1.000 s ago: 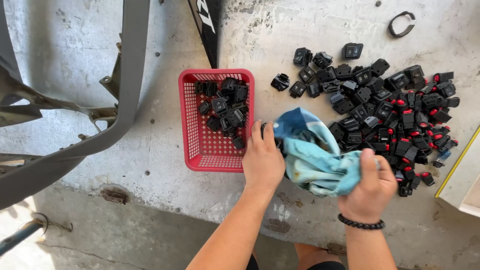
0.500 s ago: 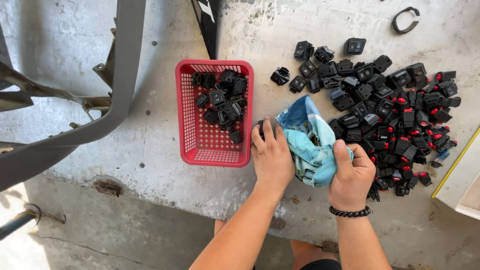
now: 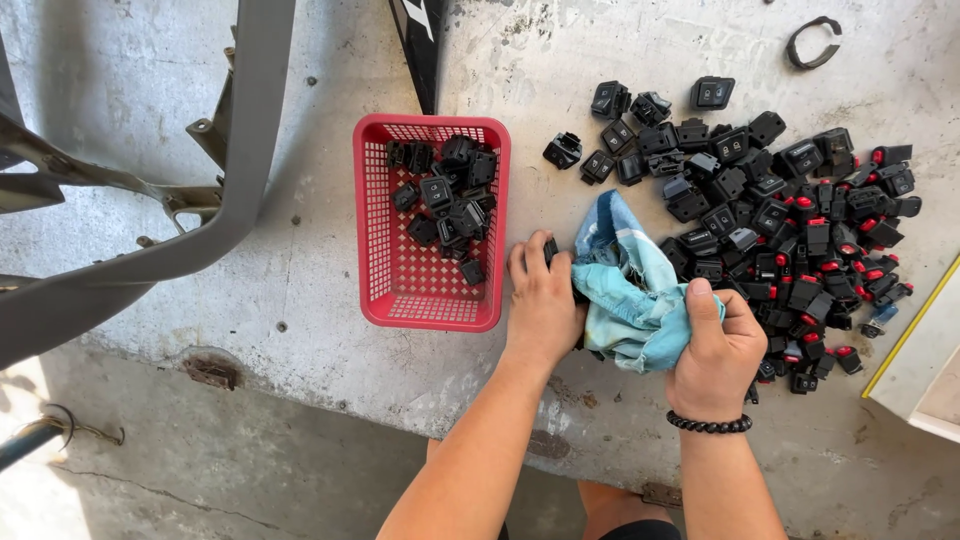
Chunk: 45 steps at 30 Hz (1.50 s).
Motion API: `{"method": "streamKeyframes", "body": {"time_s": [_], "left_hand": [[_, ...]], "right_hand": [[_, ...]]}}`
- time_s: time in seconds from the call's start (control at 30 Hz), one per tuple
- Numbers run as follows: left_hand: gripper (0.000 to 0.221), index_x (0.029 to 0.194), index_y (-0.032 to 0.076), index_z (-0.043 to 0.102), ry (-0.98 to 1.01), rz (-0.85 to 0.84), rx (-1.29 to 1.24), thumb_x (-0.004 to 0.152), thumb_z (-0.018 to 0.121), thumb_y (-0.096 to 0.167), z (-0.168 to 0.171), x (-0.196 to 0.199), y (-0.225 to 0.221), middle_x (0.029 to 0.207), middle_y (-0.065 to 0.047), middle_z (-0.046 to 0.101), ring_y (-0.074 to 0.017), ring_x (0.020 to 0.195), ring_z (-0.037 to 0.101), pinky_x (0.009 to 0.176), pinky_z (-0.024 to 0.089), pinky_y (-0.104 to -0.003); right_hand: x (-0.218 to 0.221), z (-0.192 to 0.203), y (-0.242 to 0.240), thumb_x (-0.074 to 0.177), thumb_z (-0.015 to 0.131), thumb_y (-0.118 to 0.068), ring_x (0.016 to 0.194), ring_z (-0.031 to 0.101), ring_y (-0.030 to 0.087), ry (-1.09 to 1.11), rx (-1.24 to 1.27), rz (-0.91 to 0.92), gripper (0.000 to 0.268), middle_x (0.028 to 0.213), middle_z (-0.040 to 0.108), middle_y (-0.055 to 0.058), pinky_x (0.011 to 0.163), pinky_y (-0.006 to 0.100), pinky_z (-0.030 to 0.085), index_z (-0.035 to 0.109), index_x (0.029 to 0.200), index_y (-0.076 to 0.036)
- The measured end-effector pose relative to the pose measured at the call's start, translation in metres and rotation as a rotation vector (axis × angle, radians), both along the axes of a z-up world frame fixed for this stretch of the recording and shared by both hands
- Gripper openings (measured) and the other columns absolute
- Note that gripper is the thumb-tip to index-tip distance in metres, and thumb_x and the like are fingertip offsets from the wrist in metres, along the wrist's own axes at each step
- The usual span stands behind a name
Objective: Cleaning individual motorcycle handlebar switches with a cloth.
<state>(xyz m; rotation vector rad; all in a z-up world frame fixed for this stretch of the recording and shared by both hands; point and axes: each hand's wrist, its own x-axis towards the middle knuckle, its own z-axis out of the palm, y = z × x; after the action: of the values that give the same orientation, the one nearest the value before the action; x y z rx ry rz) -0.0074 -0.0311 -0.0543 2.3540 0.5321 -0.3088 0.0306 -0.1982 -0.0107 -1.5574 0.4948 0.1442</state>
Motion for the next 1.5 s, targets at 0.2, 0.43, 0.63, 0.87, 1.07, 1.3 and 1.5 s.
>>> {"method": "streamKeyframes", "body": {"time_s": [0.2,0.43,0.63,0.87,1.07,1.3,1.5], "left_hand": [[0.044,0.104,0.004,0.060,-0.050,0.124,-0.088,0.064,0.076,0.012,0.012,0.005,0.006,0.139,-0.014,0.039,-0.0459,0.134,0.039,0.096,0.057,-0.059],[0.045,0.103,0.009,0.063,0.027,0.281,-0.207,0.061,0.076,0.019,0.059,0.007,0.008,0.140,-0.011,0.041,-0.0463,0.135,0.043,0.105,0.049,-0.057],[0.048,0.110,0.006,0.065,0.071,0.258,-0.242,0.066,0.081,0.021,0.137,0.007,0.004,0.147,-0.015,0.036,-0.0379,0.133,0.039,0.108,0.042,-0.045],[0.047,0.104,0.010,0.069,0.060,0.395,-0.569,0.063,0.082,0.028,0.258,0.006,-0.007,0.140,-0.010,0.047,-0.0341,0.129,0.053,0.107,0.048,-0.041],[0.046,0.106,0.012,0.073,0.138,0.318,-0.947,0.063,0.087,0.020,0.372,-0.010,-0.027,0.141,-0.010,0.051,-0.0324,0.118,0.065,0.096,0.058,-0.034],[0.047,0.116,0.007,0.070,0.194,0.245,-1.104,0.074,0.083,0.024,0.438,-0.055,-0.045,0.143,-0.018,0.055,-0.0352,0.125,0.063,0.095,0.058,-0.039],[0.041,0.124,0.018,0.069,0.303,0.327,-1.078,0.085,0.066,0.031,0.474,-0.080,-0.066,0.107,-0.011,0.070,-0.0193,0.101,0.064,0.083,0.054,-0.040]], "right_hand": [[0.004,0.012,0.008,0.108,0.070,-0.011,0.039,0.043,0.002,0.002,0.024,-0.074,0.037,0.051,0.043,0.002,0.039,0.017,0.041,0.053,0.075,-0.009],[0.010,0.047,0.000,0.109,0.071,-0.013,0.044,0.044,0.002,-0.026,0.004,-0.081,0.038,0.055,0.046,0.001,0.043,0.015,0.040,0.052,0.076,-0.010],[0.025,0.133,-0.009,0.108,0.063,-0.014,0.071,0.049,0.002,-0.047,0.178,-0.045,0.027,0.085,0.061,-0.003,0.067,0.015,0.043,0.056,0.082,-0.013],[0.015,0.237,-0.026,0.105,0.067,-0.014,0.056,0.048,0.003,-0.071,0.067,0.049,0.020,0.067,0.052,-0.002,0.055,0.015,0.044,0.059,0.088,-0.010],[-0.003,0.362,-0.033,0.094,0.071,-0.016,0.071,0.053,0.006,0.013,-0.062,0.547,0.027,0.076,0.068,0.006,0.063,0.024,0.049,0.073,0.120,-0.010],[-0.047,0.425,-0.047,0.094,0.071,-0.024,0.063,0.049,0.003,0.058,0.011,0.557,0.027,0.067,0.057,-0.002,0.056,0.016,0.044,0.073,0.115,-0.007],[-0.090,0.430,-0.043,0.104,0.059,-0.030,0.052,0.058,0.004,0.151,0.201,0.359,0.029,0.061,0.064,0.003,0.047,0.017,0.046,0.065,0.109,-0.003]]}}
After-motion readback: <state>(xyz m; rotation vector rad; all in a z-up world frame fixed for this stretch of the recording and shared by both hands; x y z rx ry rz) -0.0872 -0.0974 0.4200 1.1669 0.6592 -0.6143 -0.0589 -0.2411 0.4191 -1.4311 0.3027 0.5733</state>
